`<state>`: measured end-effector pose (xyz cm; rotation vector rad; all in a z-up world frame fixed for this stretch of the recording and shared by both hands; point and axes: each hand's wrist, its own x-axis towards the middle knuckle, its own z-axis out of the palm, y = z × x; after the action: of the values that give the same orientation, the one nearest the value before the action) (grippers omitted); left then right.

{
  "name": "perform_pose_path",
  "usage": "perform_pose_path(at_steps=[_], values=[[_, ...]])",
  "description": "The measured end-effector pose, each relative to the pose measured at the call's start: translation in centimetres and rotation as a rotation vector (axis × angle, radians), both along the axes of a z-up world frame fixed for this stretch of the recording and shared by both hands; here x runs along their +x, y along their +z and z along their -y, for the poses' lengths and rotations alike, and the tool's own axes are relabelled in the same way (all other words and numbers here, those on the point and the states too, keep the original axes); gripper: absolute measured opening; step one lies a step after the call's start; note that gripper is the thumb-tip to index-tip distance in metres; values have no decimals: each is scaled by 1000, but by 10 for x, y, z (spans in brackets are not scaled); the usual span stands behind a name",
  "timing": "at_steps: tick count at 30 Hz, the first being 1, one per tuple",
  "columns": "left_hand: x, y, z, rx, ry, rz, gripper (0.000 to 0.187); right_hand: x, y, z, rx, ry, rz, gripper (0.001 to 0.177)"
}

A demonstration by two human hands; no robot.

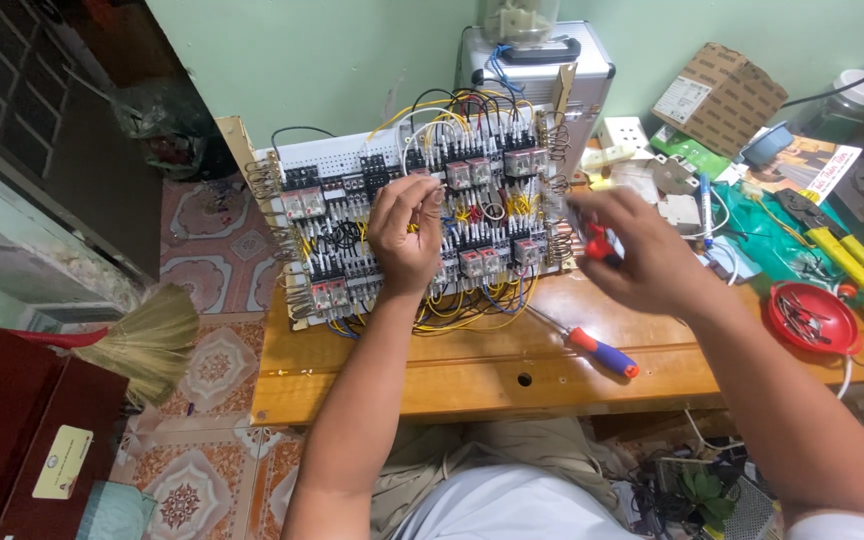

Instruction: The person sits on the floor and works on a large electrical board with numerous wires. They use pliers to strip wire insulation and a screwdriver to tighten connections on the board. The person handles multiple wires, cutting and stripping them before connecting them to the terminals.

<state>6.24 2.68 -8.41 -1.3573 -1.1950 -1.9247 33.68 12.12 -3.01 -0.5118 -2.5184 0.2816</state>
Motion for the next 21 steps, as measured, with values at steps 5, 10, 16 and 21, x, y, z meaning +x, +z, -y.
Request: perform_pose_path(at_steps=[5,10,16,21], values=[[-4,-5,-3,1,5,11,8,39,-6,33,-284,-142,220,67],[-3,-11,-7,-19,13,-3,6,66,-43,43,-572,-325,275,61],[-5,-19,-12,-50,-7,-4,8,79,-62,45,-380,-441,321,66],[-4,-20,-13,-55,-6,-12,6,91,-85,32,-250,-521,414,65]])
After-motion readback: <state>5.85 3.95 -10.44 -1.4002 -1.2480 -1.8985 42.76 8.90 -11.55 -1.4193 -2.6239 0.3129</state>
